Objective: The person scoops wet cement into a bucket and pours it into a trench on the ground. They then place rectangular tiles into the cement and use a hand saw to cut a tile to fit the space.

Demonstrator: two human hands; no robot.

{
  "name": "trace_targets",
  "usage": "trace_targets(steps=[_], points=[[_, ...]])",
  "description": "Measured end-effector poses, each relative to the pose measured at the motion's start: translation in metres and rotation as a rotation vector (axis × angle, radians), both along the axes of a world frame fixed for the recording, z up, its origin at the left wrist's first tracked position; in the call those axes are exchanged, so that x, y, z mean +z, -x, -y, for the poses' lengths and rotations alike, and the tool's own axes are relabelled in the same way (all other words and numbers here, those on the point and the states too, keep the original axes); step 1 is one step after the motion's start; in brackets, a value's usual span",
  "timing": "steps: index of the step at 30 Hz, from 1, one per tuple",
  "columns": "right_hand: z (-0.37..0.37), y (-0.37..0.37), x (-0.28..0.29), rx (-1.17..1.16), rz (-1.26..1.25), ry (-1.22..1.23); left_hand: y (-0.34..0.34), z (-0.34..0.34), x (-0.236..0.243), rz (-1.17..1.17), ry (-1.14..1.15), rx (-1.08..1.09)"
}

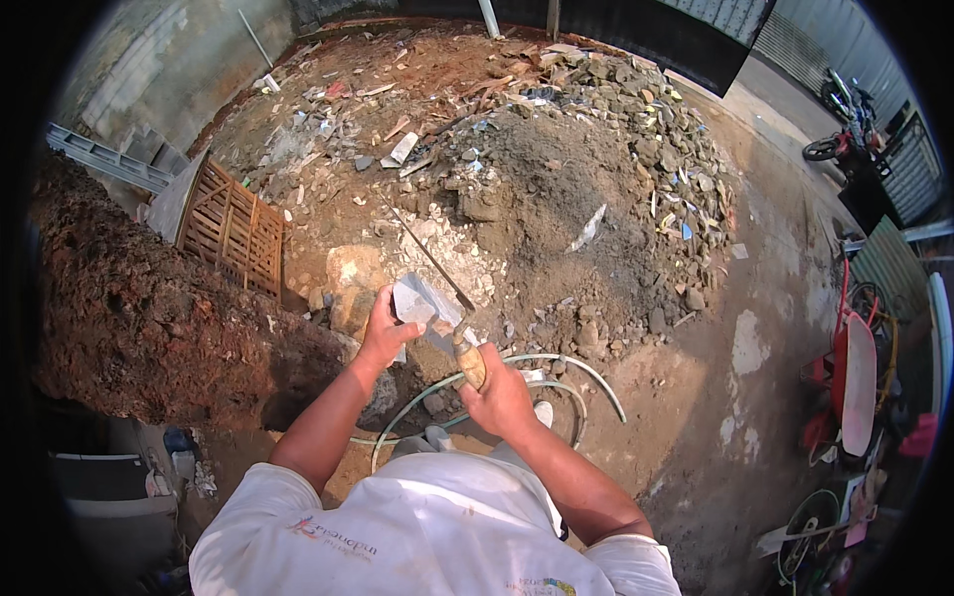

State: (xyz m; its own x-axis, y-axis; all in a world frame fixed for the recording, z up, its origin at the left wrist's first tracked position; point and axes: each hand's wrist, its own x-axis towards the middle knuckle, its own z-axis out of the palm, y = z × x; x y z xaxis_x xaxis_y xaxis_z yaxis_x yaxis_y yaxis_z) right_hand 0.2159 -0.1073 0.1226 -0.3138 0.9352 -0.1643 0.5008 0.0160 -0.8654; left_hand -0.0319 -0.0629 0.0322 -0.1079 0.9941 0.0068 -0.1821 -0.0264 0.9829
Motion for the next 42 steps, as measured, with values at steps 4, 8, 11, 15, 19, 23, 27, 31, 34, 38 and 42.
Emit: trace_targets(steps=[4, 8, 11, 15, 19, 23, 27, 31, 34, 38, 42], points=[[0.006, 0.003, -0.019, 0.032, 0.001, 0.031, -0.005, -0.002, 0.006, 0.045, 0.016, -0.005], [0.001, -0.005, -0.037, 0.102, 0.049, 0.114, 0.001, 0.007, 0.004, -0.108, -0.031, -0.024], [-0.007, -0.009, -0.067, -0.063, -0.368, 0.165, -0.012, 0.014, 0.015, -0.173, -0.102, -0.029], [-0.031, 0.014, -0.05, -0.366, -0.949, 0.732, -0.025, 0.027, 0.034, -0.848, -0.562, 0.029], [-0.038, 0.027, -0.062, -0.364, -1.221, 0.735, -0.042, 0.038, 0.039, -0.883, -0.779, -0.11], [-0.038, 0.02, -0.062, -0.309, -1.26, 0.666, -0.047, 0.049, 0.057, -0.816, -0.652, -0.278], [-0.04, 0.022, -0.067, -0.278, -1.238, 0.64, -0.055, 0.055, 0.057, -0.779, -0.674, -0.225], [-0.043, 0.027, -0.074, -0.271, -1.078, 0.557, -0.057, 0.045, 0.043, -0.89, -0.696, -0.011], [-0.037, 0.024, -0.055, -0.267, -0.743, 0.461, -0.052, 0.043, 0.031, -0.768, -0.453, 0.04], [-0.015, 0.005, -0.052, -0.197, -0.283, 0.019, -0.045, 0.036, 0.017, -0.691, -0.209, 0.123], [0.019, 0.002, -0.043, -0.064, -0.027, -0.046, -0.04, 0.027, 0.001, -0.576, -0.103, 0.184]])
